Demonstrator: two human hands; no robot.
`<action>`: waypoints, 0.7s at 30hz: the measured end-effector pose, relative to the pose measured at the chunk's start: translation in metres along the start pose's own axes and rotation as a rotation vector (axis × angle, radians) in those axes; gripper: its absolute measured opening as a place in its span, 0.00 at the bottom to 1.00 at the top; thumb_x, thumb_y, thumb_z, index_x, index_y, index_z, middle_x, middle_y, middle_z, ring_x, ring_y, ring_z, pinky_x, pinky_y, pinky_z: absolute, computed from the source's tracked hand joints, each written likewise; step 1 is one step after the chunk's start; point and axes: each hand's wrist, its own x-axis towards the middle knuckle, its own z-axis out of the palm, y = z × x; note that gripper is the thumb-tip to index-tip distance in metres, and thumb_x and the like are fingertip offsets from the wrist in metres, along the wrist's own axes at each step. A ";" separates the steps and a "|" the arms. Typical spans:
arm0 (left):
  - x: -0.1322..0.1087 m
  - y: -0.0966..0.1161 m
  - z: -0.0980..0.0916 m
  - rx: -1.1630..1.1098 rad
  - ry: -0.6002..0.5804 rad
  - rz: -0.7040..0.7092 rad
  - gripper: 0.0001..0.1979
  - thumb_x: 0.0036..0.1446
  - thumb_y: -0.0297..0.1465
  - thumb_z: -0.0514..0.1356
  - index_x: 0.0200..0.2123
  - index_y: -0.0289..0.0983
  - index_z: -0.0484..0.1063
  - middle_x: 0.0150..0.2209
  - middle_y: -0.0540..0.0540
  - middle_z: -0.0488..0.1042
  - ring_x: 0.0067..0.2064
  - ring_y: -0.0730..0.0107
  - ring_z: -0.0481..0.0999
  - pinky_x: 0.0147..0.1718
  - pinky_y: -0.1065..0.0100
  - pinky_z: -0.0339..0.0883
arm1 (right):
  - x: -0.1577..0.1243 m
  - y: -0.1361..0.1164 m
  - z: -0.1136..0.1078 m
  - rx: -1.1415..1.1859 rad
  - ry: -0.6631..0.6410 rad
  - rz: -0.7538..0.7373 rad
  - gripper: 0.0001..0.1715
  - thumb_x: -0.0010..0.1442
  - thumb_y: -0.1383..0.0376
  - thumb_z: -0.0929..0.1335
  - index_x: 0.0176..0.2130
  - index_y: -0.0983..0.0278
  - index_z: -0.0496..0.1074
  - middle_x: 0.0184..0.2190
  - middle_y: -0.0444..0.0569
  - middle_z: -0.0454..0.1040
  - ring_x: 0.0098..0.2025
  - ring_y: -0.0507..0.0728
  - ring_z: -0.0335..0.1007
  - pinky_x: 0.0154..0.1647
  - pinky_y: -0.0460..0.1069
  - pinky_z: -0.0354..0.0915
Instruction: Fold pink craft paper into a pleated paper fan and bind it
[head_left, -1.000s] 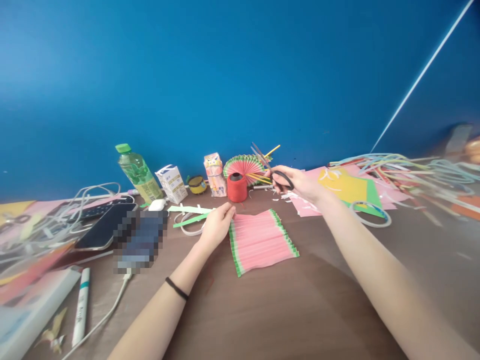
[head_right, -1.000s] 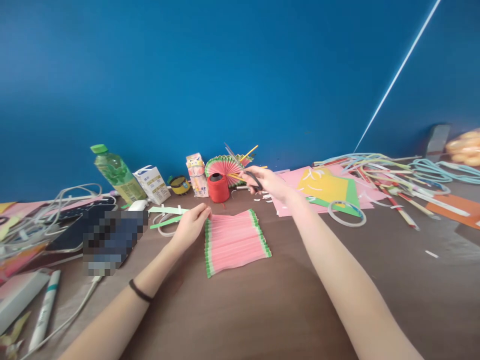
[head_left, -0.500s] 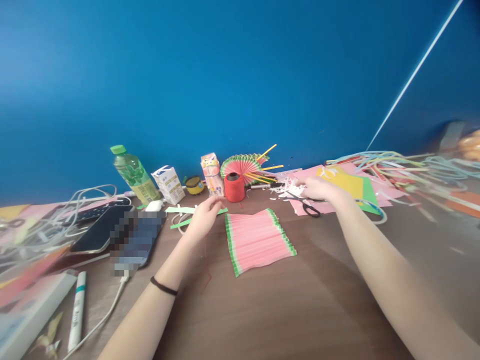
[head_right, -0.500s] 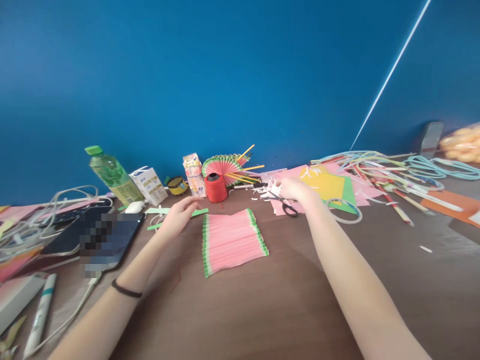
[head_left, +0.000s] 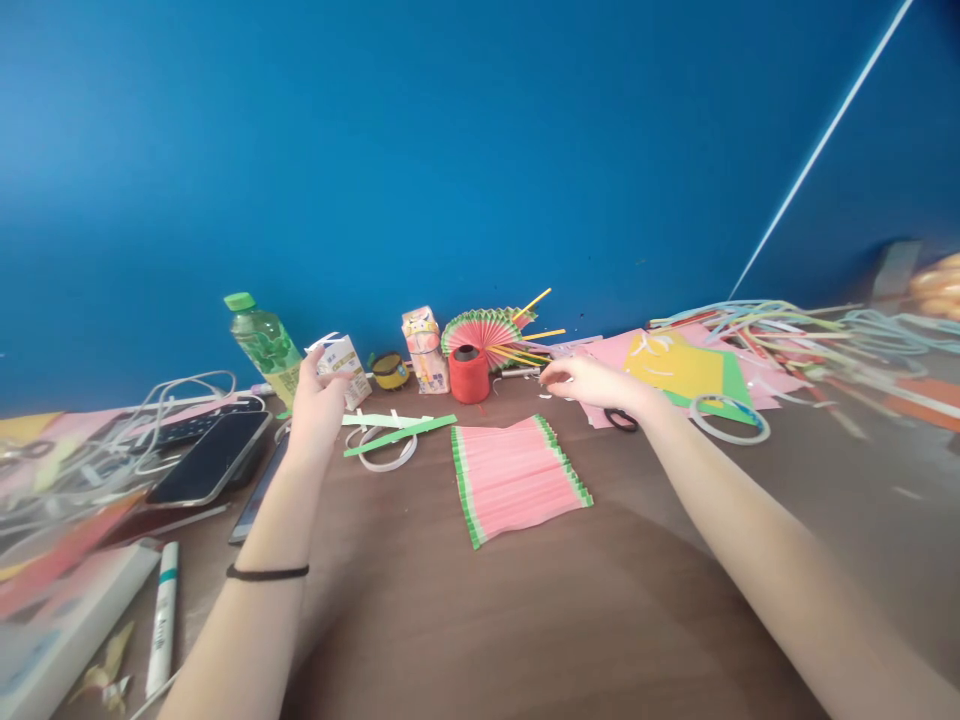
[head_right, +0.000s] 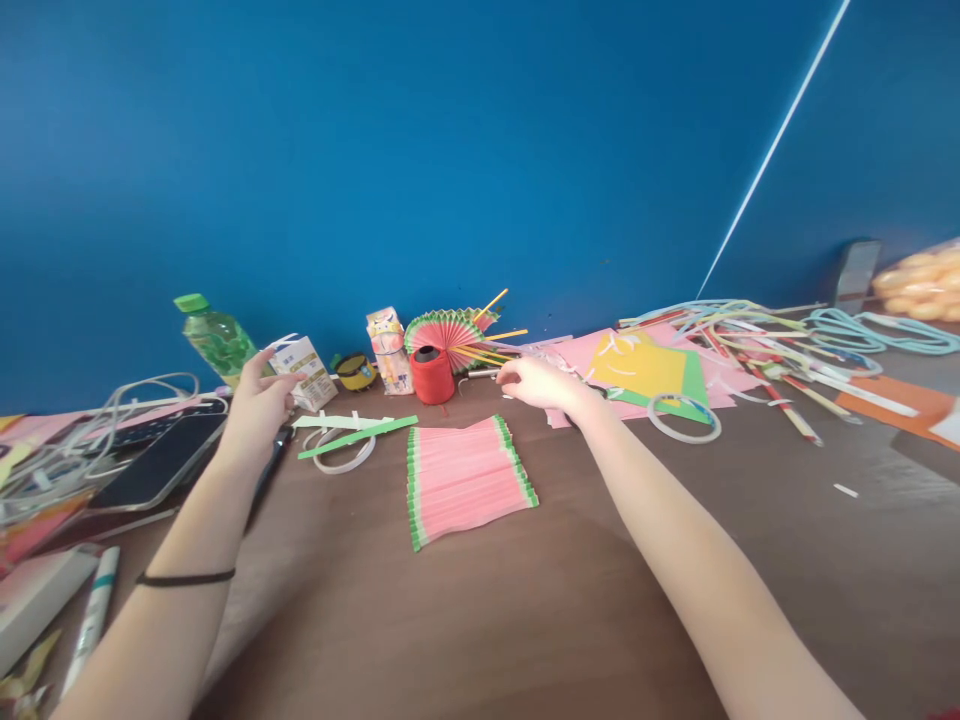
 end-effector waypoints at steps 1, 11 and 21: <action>-0.003 0.005 0.001 -0.001 0.004 0.011 0.29 0.39 0.25 0.53 0.49 0.41 0.62 0.36 0.48 0.71 0.19 0.81 0.57 0.15 0.76 0.48 | -0.001 -0.003 0.001 0.011 0.011 -0.010 0.12 0.52 0.69 0.63 0.37 0.63 0.72 0.39 0.49 0.75 0.41 0.57 0.71 0.41 0.49 0.64; -0.043 0.049 0.018 -0.404 -0.614 -0.123 0.13 0.44 0.26 0.56 0.38 0.33 0.69 0.19 0.53 0.62 0.17 0.82 0.56 0.13 0.78 0.43 | -0.006 -0.047 0.042 0.627 -0.108 -0.292 0.13 0.55 0.69 0.61 0.41 0.63 0.68 0.41 0.50 0.73 0.36 0.53 0.72 0.37 0.49 0.68; -0.067 0.059 0.030 -0.480 -0.788 -0.149 0.07 0.50 0.27 0.54 0.34 0.34 0.69 0.18 0.53 0.61 0.17 0.83 0.57 0.15 0.79 0.48 | -0.014 -0.072 0.072 1.025 -0.168 -0.496 0.29 0.51 0.71 0.63 0.53 0.61 0.59 0.57 0.52 0.60 0.58 0.56 0.55 0.57 0.55 0.56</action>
